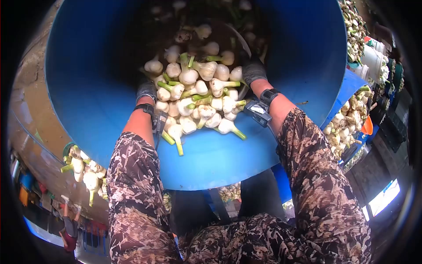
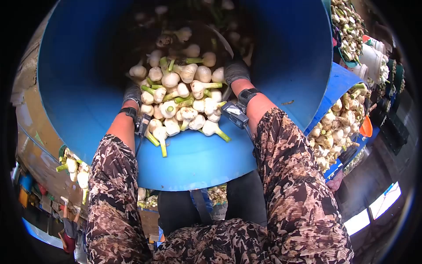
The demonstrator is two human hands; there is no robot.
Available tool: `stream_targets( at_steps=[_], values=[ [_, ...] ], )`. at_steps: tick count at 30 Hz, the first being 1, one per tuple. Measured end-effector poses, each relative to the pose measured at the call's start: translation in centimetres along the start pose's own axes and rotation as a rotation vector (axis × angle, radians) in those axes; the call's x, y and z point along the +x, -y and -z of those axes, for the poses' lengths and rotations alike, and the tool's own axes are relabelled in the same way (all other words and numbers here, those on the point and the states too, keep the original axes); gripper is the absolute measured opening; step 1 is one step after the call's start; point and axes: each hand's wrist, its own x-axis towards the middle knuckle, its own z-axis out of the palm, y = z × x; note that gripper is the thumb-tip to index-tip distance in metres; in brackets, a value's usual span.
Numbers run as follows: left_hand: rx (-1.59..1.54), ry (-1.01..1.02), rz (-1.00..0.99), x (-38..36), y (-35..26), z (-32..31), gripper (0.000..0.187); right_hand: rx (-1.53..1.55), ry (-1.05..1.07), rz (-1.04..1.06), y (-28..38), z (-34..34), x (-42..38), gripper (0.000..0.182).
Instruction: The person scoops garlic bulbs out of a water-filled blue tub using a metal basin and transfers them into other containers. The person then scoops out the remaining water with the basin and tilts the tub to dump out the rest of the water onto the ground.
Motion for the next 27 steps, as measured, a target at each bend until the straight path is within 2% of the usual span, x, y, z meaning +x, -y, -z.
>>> stream_targets(
  at_steps=[1,3,5,6,7,10,13,15,16,19,20,22,25,27],
  values=[
    [-0.213,-0.091,0.076,0.7,0.4,-0.8,0.037,-0.018,0.007,-0.091,-0.1,0.2,0.1,0.058],
    [-0.363,-0.120,0.220,-1.6,-1.6,1.4,0.039,-0.060,0.046,-0.118,-0.5,0.5,-0.2,0.056],
    [-0.167,0.015,0.108,-1.9,-1.9,2.2,0.041,-0.054,0.057,-0.138,0.0,0.7,-0.3,0.056],
    [-0.052,-0.004,0.038,-1.6,-1.1,1.8,0.042,-0.053,0.048,-0.141,0.3,0.1,-0.3,0.056],
    [-0.082,-0.056,0.024,-1.8,-0.8,1.8,0.041,-0.036,0.057,-0.126,0.5,-0.5,-0.3,0.056],
    [-0.040,-0.003,0.098,-3.1,-2.1,3.9,0.039,0.068,0.088,-0.097,-0.3,1.0,-0.5,0.056],
    [-0.362,-0.187,0.140,-4.3,-3.0,4.8,0.039,0.103,0.070,-0.098,0.2,3.0,-1.0,0.056],
    [-0.653,-0.049,0.223,-4.6,-2.7,6.9,0.043,0.104,0.048,-0.108,1.3,3.1,-1.3,0.055],
    [-0.709,-0.056,0.255,-3.0,-1.0,5.5,0.047,0.111,0.033,-0.098,1.5,3.3,-1.4,0.055],
    [-0.716,0.015,0.322,-3.8,-1.4,7.6,0.049,0.130,0.047,-0.097,1.5,5.2,-2.1,0.053],
    [-0.758,-0.036,0.314,-2.7,0.1,6.2,0.051,0.124,0.061,-0.105,1.6,5.6,-2.6,0.052],
    [-0.819,-0.006,0.316,-1.1,1.4,5.2,0.051,0.102,0.135,-0.145,2.1,6.4,-3.1,0.050],
    [-0.834,0.044,0.293,-1.7,1.0,6.0,0.046,0.109,0.109,-0.154,2.5,6.6,-3.5,0.048],
    [-1.006,-0.015,0.261,-1.0,1.4,5.2,0.043,0.133,0.044,-0.167,2.7,6.2,-3.6,0.044]
  ],
)
